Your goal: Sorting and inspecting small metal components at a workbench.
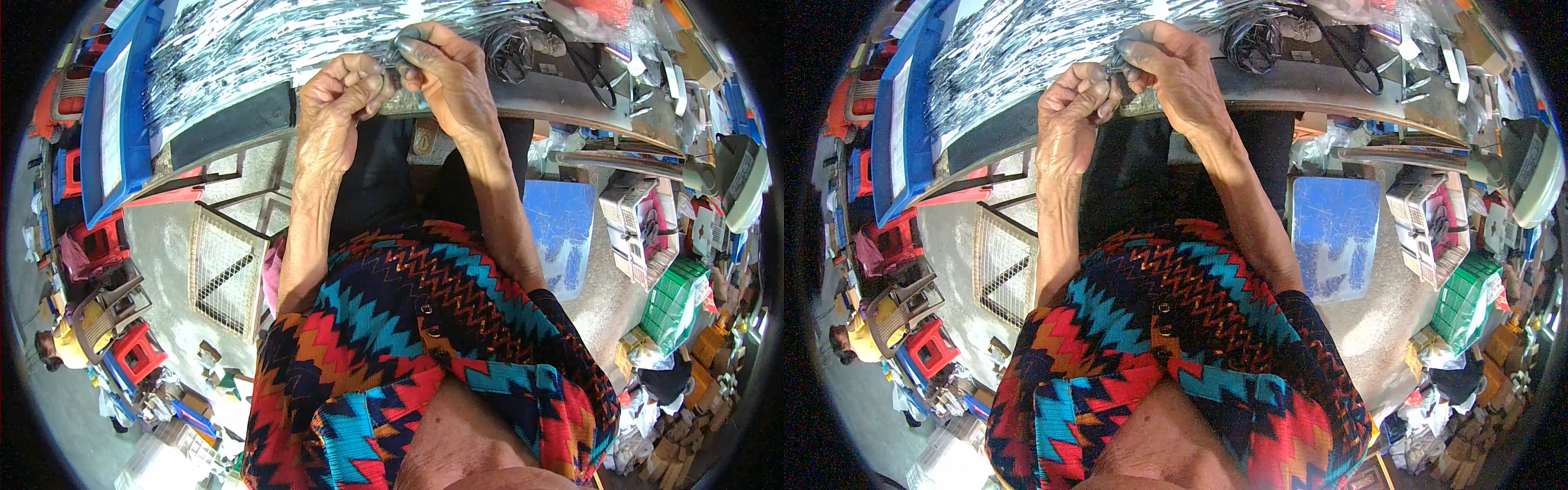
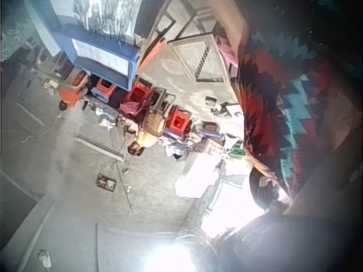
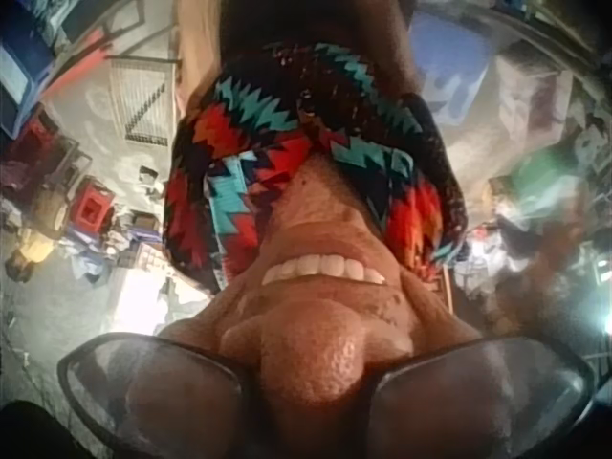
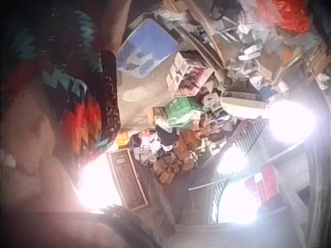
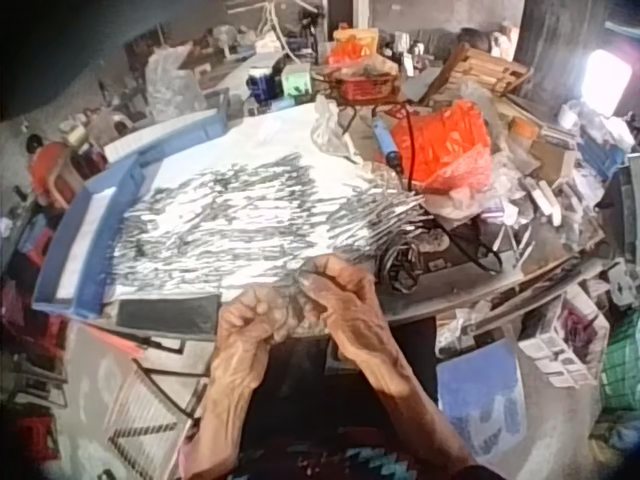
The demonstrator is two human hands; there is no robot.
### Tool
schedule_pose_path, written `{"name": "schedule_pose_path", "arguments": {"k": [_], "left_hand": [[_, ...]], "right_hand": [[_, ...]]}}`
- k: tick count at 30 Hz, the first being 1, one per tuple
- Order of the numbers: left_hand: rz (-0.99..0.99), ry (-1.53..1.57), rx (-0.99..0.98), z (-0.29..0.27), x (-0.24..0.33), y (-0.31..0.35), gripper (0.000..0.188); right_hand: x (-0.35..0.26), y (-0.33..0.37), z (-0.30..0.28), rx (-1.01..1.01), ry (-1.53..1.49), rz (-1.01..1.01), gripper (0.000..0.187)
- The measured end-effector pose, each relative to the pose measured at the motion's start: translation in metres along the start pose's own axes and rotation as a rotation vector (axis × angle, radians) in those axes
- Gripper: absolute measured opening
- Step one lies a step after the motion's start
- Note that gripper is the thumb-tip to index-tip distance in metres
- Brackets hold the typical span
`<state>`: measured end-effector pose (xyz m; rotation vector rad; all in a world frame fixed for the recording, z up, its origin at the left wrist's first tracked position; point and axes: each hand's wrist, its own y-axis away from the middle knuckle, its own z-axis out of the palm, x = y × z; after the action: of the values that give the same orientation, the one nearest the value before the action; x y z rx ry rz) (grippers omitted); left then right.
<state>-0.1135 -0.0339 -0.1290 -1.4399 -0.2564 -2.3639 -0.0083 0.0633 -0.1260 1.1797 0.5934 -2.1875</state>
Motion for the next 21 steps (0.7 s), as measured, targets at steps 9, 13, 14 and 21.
{"name": "schedule_pose_path", "arguments": {"k": [9, 13, 14, 21], "left_hand": [[0.092, -0.088, -0.037, 0.005, -0.002, -0.001, 0.014], [0.098, -0.095, -0.066, 0.004, -0.005, -0.002, 0.014], [0.095, -0.097, -0.061, 0.004, -0.005, -0.002, 0.014], [0.129, -0.186, -0.019, 0.012, -0.002, -0.001, 0.013]], "right_hand": [[-0.003, 0.003, 0.000, 0.005, -0.087, 0.017, 0.012], [-0.003, 0.005, -0.002, 0.004, -0.074, 0.012, 0.012], [-0.003, 0.005, -0.003, 0.008, -0.075, 0.012, 0.012], [-0.007, 0.006, -0.002, 0.034, 0.019, -0.026, 0.012]]}}
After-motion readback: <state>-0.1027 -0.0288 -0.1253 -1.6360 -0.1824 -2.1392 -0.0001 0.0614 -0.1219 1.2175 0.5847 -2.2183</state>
